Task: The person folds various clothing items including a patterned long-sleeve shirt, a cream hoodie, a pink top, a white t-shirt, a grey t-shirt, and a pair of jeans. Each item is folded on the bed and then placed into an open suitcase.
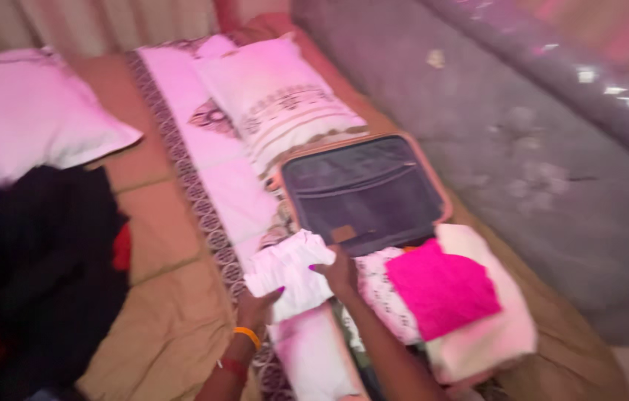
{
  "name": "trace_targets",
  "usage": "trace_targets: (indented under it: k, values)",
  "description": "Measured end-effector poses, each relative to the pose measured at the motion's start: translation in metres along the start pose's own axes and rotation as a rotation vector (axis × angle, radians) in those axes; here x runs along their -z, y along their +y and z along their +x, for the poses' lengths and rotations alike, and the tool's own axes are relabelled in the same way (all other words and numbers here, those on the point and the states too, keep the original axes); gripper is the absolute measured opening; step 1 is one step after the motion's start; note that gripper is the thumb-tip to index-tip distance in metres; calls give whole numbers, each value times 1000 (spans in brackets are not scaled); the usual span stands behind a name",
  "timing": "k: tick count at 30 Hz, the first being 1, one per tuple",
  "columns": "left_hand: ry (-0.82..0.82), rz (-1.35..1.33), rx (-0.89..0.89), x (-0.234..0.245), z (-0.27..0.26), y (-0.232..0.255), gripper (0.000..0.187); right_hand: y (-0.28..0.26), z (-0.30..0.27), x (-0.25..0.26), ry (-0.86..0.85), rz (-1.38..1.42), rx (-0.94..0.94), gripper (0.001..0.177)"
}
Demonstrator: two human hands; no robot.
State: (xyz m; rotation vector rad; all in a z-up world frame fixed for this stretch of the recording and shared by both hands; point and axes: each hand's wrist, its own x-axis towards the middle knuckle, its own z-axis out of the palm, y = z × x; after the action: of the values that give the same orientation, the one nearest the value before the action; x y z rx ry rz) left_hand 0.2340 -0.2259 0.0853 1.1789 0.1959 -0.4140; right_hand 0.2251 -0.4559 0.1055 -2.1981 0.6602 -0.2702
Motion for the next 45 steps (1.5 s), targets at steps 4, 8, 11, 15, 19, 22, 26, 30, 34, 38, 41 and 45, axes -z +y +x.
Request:
trace_targets:
  k: [4, 8, 11, 15, 19, 22, 26, 30, 34, 38, 41, 45]
  values:
    - [-103, -139, 42, -134, -37, -26, 54, 55, 12, 141, 90, -31, 79, 65]
    - [-187, -36, 1, -237, -68, -50, 58, 104, 16, 250, 112, -56, 0, 64]
    - [-61, 435, 70, -295, -80, -71, 68, 139, 23, 303, 122, -120, -68, 70]
    - [320, 1020, -422, -349, -105, -104, 104, 166, 23, 326, 234, -410, 198, 88]
    - [54, 1507, -687, -373, -103, -121, 71, 179, 20, 317, 122, -875, 576, 71]
    - [-43, 1537, -765, -387, -86, -127, 72, 190, 17, 314, 5, -808, 599, 69]
    - [-271, 1666, -482, -389, -66, -133, 81, 207, 14, 308, 7, -837, 648, 69]
    - [-395, 1718, -243, -385, -57, -152, 88, 224, 12, 300, -40, -690, 632, 66]
    - [-422, 1772, -219, -395, -44, -153, 89, 222, 25, 301, -93, -625, 589, 65]
    - [-433, 1766, -184, -396, -42, -148, 89, 220, 27, 299, -72, -618, 613, 63]
    - [-437, 1761, -183, -398, -38, -148, 89, 222, 31, 298, -64, -631, 614, 63]
    - [-405, 1734, -218, -395, -40, -158, 86, 238, 30, 285, -27, -681, 603, 62]
